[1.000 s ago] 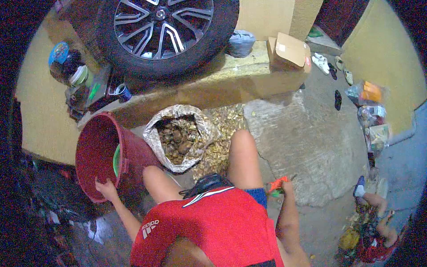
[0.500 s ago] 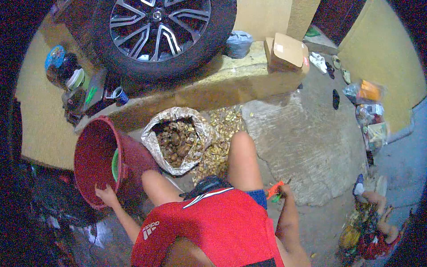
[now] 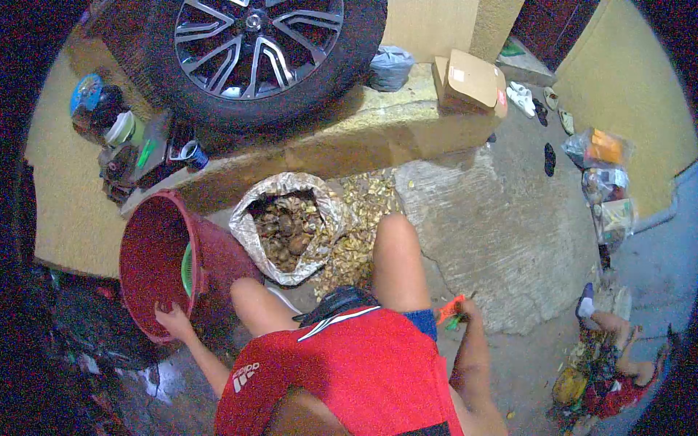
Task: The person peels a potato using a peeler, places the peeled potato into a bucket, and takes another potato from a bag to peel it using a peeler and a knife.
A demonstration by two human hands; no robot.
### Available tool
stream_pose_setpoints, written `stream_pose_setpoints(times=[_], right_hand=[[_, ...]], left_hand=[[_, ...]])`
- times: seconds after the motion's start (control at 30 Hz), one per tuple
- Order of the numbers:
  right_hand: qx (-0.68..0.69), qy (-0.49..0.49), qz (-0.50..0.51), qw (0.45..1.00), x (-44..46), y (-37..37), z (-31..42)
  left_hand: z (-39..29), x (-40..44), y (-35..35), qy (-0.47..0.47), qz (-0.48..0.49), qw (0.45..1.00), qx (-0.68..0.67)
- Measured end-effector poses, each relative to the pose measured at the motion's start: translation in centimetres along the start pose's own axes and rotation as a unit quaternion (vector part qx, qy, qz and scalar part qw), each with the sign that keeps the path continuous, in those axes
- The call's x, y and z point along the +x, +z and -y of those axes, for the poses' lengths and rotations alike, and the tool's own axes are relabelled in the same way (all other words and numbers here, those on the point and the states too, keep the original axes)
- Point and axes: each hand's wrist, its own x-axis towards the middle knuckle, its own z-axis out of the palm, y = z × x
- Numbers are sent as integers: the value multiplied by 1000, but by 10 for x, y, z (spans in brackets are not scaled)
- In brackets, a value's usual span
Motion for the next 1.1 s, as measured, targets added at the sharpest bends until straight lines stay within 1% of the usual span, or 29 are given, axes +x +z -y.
stream_pose_setpoints(times=[0.1,0.2,0.3,0.4,0.47,0.53,0.6,0.7,0.77,0.83,0.9,1.0,1.1], right_hand=[[-46,47,34,997,-8,3,13],[-60,21,-2,998,-36,10,27],[26,28,49,998,-27,7,14],[71,66,29,995,12,-6,-20],[54,-51,-20,997,47,-4,-56],[-53,-88,-67,992,80,-12,-88],[-67,-60,-86,992,64,-19,-82],[-20,19,-97,995,9,-17,-46],[-3,50,-106,993,-14,-14,-31],[9,71,-111,991,-30,-10,-17],[12,81,-110,990,-35,-9,-11],[-28,49,-84,995,-28,-10,-17],[5,57,-96,994,-31,-6,-12]], left_hand=[[-4,0,-3,-6,9,1000,-8],[-6,0,-3,-12,9,1000,-24],[-3,0,1,-3,-7,1000,-19],[0,0,3,5,-13,1000,-8],[2,2,6,8,-11,1000,-20],[2,2,4,15,-9,1000,-6],[4,2,4,21,-8,1000,-3],[13,5,8,28,-8,1000,-11],[19,6,11,30,-5,999,-12],[8,1,5,27,-1,1000,4],[5,-1,2,31,-3,999,12],[7,0,4,42,-8,999,10],[10,1,6,42,-7,999,4]])
